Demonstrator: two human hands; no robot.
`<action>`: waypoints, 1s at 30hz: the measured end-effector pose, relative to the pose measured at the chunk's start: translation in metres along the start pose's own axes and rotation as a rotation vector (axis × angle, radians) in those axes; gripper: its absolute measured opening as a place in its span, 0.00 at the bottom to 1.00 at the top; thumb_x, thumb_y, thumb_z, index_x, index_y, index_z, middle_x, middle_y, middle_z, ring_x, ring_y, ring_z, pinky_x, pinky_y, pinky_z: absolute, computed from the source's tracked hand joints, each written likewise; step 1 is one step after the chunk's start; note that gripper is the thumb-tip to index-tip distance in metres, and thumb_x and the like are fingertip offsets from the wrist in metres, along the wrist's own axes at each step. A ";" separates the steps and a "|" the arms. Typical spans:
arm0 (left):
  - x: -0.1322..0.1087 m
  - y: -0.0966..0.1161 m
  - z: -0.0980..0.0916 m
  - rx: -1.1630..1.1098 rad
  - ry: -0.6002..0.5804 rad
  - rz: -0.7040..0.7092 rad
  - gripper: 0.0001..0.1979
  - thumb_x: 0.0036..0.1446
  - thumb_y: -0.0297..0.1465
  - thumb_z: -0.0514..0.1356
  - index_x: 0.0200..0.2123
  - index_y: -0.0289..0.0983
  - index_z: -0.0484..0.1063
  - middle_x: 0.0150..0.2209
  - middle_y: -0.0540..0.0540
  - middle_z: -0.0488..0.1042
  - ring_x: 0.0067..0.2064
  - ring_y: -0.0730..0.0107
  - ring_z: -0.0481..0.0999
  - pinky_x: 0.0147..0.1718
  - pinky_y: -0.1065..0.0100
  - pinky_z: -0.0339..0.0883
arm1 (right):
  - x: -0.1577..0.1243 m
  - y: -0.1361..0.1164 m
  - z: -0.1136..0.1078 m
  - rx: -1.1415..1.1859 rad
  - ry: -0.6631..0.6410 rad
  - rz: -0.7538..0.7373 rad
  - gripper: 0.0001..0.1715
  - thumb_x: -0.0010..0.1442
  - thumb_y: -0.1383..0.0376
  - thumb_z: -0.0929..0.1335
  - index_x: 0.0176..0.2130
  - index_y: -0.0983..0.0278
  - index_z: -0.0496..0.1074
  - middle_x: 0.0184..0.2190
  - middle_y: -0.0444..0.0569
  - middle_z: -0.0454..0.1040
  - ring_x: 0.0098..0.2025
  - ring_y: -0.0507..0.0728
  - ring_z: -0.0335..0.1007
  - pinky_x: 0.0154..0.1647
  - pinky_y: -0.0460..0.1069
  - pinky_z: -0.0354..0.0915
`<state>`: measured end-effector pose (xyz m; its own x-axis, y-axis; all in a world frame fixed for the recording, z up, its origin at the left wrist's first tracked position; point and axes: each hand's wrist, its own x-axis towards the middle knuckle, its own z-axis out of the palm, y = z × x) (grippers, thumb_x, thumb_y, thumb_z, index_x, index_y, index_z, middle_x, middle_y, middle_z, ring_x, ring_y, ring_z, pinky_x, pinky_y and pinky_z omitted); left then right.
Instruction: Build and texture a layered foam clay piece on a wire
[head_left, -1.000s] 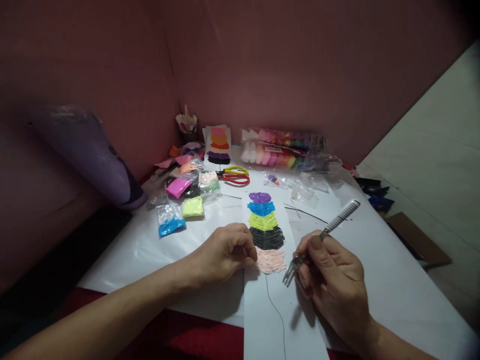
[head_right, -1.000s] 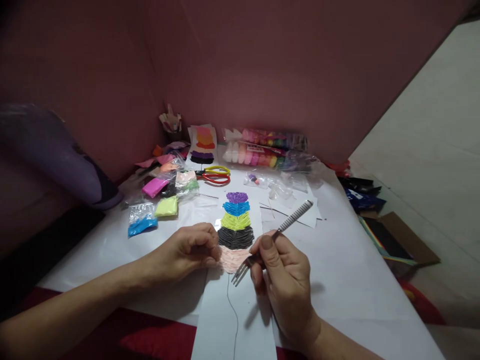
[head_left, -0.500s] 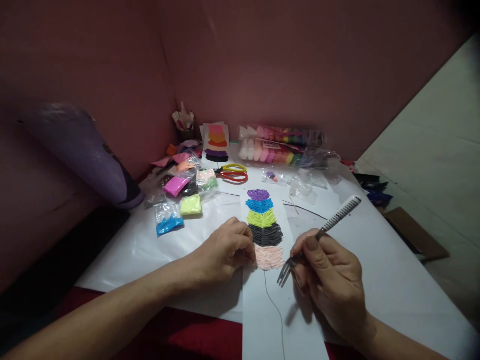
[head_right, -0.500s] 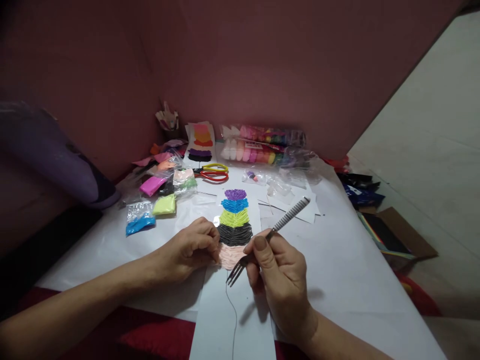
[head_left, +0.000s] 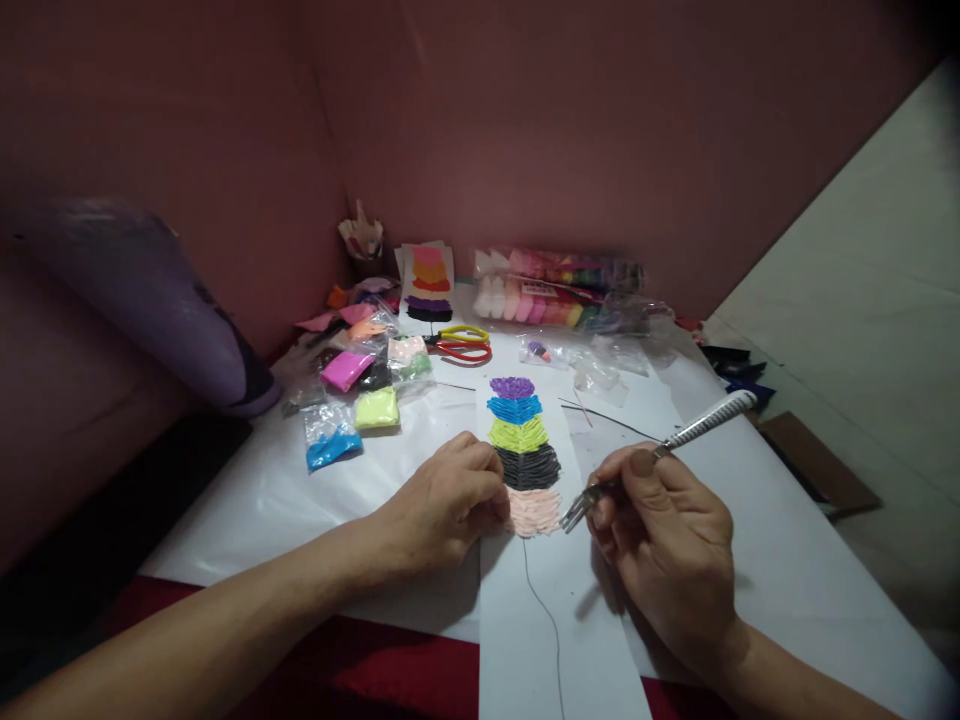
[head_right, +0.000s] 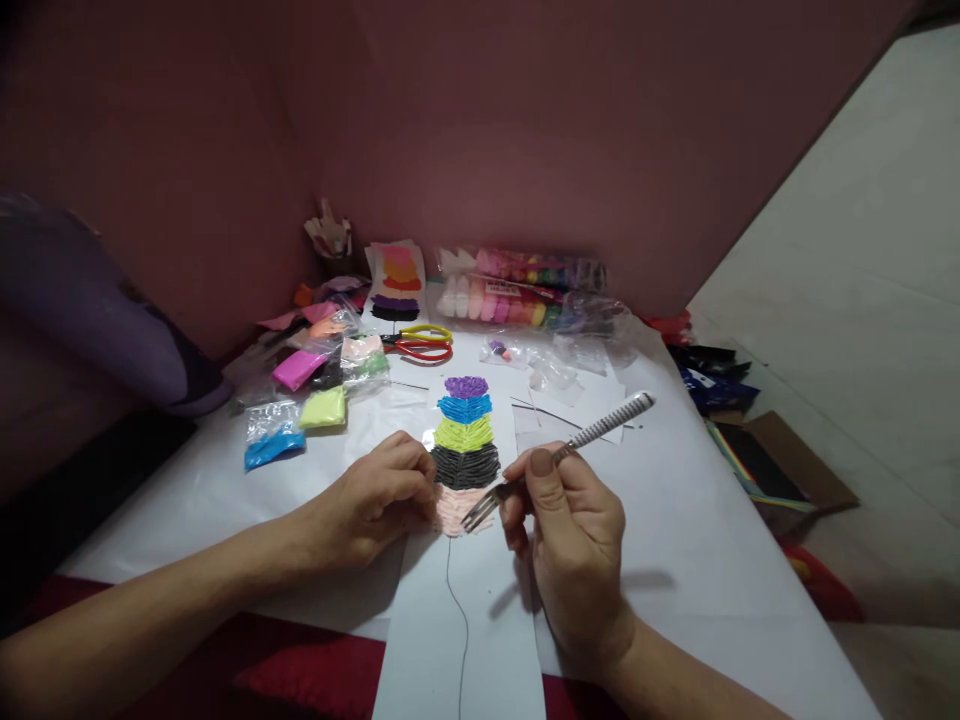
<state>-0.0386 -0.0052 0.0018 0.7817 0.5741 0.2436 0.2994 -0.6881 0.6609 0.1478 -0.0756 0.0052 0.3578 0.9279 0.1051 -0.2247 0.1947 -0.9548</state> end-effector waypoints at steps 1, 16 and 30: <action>0.000 0.000 -0.001 0.004 -0.009 -0.002 0.07 0.55 0.20 0.58 0.29 0.35 0.72 0.35 0.43 0.70 0.41 0.64 0.64 0.37 0.65 0.61 | 0.000 0.000 0.000 -0.003 0.005 0.000 0.17 0.59 0.53 0.70 0.29 0.63 0.70 0.15 0.41 0.67 0.14 0.47 0.59 0.12 0.41 0.56; -0.004 -0.001 -0.003 -0.013 0.024 -0.008 0.07 0.52 0.19 0.59 0.31 0.36 0.73 0.35 0.45 0.70 0.41 0.65 0.65 0.37 0.66 0.61 | -0.005 0.009 -0.006 -0.056 -0.093 -0.072 0.14 0.62 0.56 0.68 0.30 0.63 0.71 0.17 0.41 0.66 0.17 0.46 0.61 0.14 0.40 0.56; -0.002 0.012 -0.012 -0.402 0.189 -0.212 0.07 0.57 0.29 0.58 0.27 0.35 0.70 0.29 0.49 0.69 0.33 0.71 0.66 0.35 0.66 0.60 | -0.012 0.012 -0.014 -0.303 -0.360 -0.320 0.16 0.69 0.64 0.61 0.31 0.63 0.71 0.22 0.42 0.64 0.22 0.47 0.60 0.21 0.44 0.57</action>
<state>-0.0434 -0.0090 0.0175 0.6024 0.7791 0.1737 0.1776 -0.3430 0.9224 0.1534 -0.0885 -0.0113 0.0221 0.8979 0.4396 0.1336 0.4331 -0.8914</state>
